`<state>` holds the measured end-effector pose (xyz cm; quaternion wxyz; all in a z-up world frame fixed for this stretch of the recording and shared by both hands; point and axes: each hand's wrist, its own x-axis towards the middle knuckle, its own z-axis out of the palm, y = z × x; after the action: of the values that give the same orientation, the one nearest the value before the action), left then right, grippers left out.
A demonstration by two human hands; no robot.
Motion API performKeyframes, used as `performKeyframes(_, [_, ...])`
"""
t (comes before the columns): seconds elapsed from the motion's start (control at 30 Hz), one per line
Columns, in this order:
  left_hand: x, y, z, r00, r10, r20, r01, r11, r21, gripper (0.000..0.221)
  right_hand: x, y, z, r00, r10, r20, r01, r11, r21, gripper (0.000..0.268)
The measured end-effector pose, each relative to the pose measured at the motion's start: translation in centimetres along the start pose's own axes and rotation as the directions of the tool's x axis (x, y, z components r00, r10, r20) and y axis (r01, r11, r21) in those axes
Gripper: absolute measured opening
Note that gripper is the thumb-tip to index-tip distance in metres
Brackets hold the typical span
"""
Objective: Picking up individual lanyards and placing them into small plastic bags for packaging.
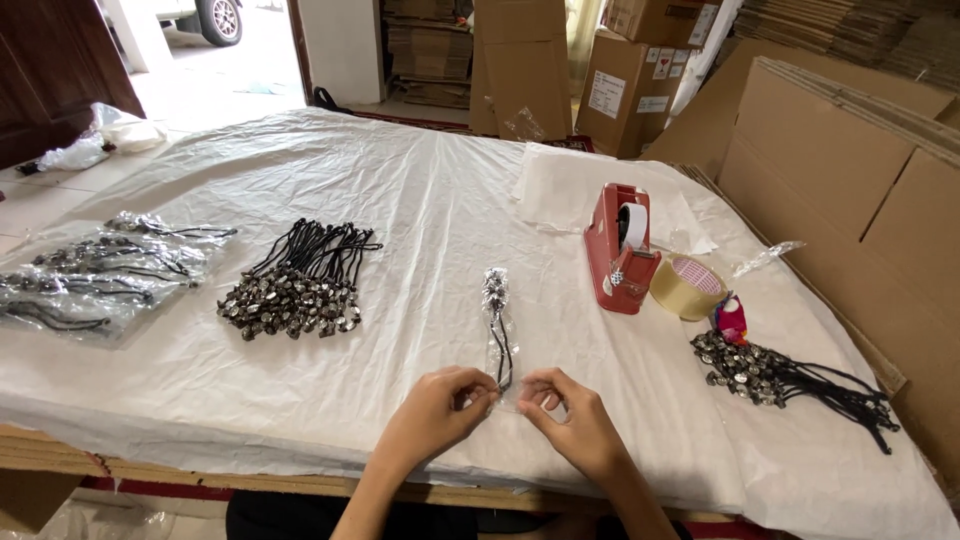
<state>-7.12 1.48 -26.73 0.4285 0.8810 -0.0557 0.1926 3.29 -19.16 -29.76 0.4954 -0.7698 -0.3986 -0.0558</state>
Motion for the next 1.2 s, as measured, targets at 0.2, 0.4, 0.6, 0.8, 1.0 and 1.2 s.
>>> performKeyframes(0.2, [0.1,-0.3,0.2,0.998,0.028,-0.057,-0.028,1.000,0.008,0.010,-0.1,0.1,-0.1,0.995,0.092,0.047,-0.092,0.996,-0.007,0.037])
performKeyframes(0.4, [0.1,-0.4,0.4,0.997,-0.057,-0.053,0.059,0.997,0.041,0.018,-0.2,-0.1,-0.1,1.000,0.008,0.029,-0.006,0.997,-0.082,0.073])
performKeyframes(0.6, [0.1,-0.6,0.3,0.997,-0.063,-0.041,0.063,0.998,0.000,0.030,-0.2,-1.6,-0.3,0.933,-0.359,0.033,0.354,0.896,-0.268,0.048])
performKeyframes(0.8, [0.1,-0.8,0.5,0.998,0.001,-0.068,0.001,0.999,0.035,0.023,0.1,-2.1,-0.4,0.899,-0.420,0.124,0.437,0.845,-0.310,0.031])
performKeyframes(1.0, [0.2,-1.3,0.7,0.993,0.063,-0.096,-0.057,0.996,0.062,0.018,0.0,-1.2,-0.2,0.903,-0.395,0.168,0.429,0.837,-0.341,0.030])
performKeyframes(1.2, [0.3,-2.0,1.2,0.975,0.183,-0.124,-0.158,0.969,0.189,0.026,-0.1,-1.1,-0.1,0.928,-0.317,0.197,0.365,0.882,-0.299,0.033])
